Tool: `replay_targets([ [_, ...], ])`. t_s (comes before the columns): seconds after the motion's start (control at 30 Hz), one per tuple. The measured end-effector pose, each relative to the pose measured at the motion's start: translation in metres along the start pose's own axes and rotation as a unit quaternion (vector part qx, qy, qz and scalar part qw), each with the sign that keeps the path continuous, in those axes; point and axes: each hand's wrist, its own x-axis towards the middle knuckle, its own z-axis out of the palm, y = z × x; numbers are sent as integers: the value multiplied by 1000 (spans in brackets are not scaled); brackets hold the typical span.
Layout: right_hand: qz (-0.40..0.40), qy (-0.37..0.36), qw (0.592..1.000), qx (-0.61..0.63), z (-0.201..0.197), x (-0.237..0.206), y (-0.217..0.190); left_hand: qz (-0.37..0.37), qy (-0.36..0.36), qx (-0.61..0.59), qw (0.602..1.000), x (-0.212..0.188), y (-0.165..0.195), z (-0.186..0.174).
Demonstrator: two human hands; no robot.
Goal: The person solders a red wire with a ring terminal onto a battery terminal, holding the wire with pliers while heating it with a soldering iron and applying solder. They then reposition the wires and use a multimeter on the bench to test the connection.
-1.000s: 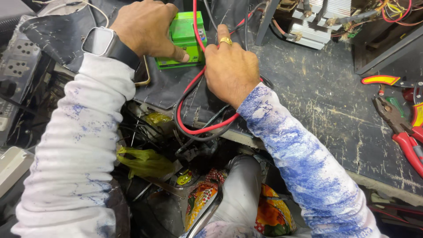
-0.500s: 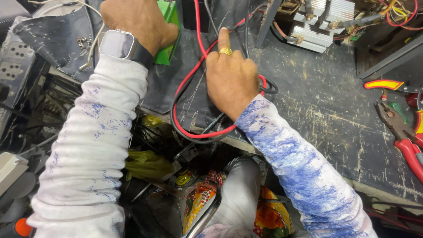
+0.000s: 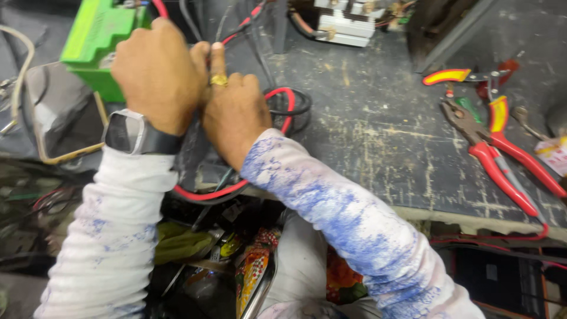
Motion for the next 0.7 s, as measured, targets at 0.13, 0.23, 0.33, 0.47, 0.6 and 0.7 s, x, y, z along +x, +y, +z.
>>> replay_targets([
  [0.13,2,-52,998,-28,-2,0,-10,-8,1,-3,1000,-2,5,4],
  [0.23,-7,-93,994,-64,-6,2,-15,-5,-30,-20,999,-3,3,12],
  [0.33,-4,-111,993,-43,-17,5,-14,-90,-113,-96,985,-2,-2,27],
  [0.47,-4,-84,996,13,-36,8,-3,-120,-173,-212,954,-1,-15,54],
  [0.6,-28,-91,977,189,-53,3,18,-66,-197,-229,951,-6,-31,72],
  [0.7,-1,50,943,329,-67,-12,43,-72,-208,-207,953,-10,-36,77],
])
